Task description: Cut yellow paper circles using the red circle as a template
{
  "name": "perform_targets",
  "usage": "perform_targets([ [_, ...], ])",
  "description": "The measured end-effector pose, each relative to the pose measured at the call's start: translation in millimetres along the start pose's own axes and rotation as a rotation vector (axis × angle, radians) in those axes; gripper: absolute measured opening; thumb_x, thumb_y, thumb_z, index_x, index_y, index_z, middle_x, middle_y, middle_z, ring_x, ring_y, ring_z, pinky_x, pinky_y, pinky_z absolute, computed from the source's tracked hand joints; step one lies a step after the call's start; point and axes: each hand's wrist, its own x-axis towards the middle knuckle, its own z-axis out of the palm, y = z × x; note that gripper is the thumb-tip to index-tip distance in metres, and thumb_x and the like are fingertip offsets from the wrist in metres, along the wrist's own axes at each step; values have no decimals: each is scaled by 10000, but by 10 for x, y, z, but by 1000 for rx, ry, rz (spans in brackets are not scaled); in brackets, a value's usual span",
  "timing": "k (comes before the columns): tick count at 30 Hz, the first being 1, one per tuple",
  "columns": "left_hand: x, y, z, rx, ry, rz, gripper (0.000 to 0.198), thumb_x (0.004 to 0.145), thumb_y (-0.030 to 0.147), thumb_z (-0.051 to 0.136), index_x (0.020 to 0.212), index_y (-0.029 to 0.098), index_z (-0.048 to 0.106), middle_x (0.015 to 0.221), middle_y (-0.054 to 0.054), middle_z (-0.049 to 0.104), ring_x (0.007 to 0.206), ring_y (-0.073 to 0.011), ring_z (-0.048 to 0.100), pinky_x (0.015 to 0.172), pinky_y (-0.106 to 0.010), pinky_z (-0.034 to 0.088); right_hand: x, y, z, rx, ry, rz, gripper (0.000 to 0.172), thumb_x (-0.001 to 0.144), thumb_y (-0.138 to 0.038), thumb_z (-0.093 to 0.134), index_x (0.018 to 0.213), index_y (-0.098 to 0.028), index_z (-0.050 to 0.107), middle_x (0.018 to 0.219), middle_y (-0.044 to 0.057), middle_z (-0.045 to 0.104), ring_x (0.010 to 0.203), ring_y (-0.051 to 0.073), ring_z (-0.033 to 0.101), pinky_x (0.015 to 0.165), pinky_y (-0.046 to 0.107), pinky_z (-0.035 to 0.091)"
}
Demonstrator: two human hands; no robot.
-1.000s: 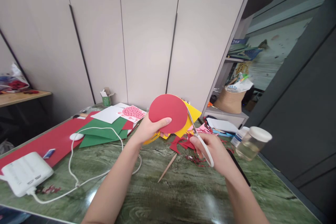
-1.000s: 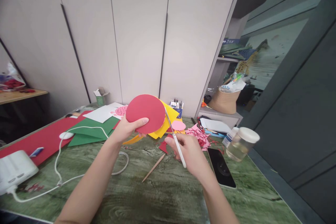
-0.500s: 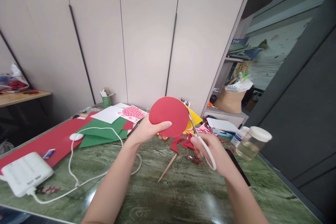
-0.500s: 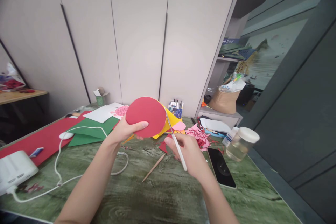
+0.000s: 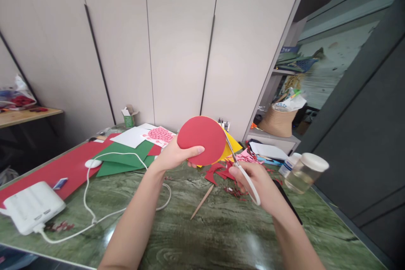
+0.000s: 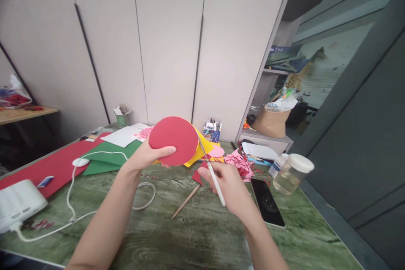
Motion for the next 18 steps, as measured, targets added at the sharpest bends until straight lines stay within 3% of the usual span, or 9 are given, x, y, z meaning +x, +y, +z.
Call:
perform_targets([
  [7,-19,38,-65,-16,-43,1,317,693,343,671,942,165,591,697,-40,657,543,-162,610,414,-239,497,1,10,1,-57,3,6,459,809,-532,455,529,-187,345,456,-51,361,434,79,306,410,208,216],
  [18,42,-103,-116,-14,-102,-10,273,678,339,675,877,158,624,658,-44,652,527,-155,595,417,-231,484,6,23,-3,2,-48,12,436,814,-535,433,561,-189,354,471,-45,365,432,85,324,412,216,218],
])
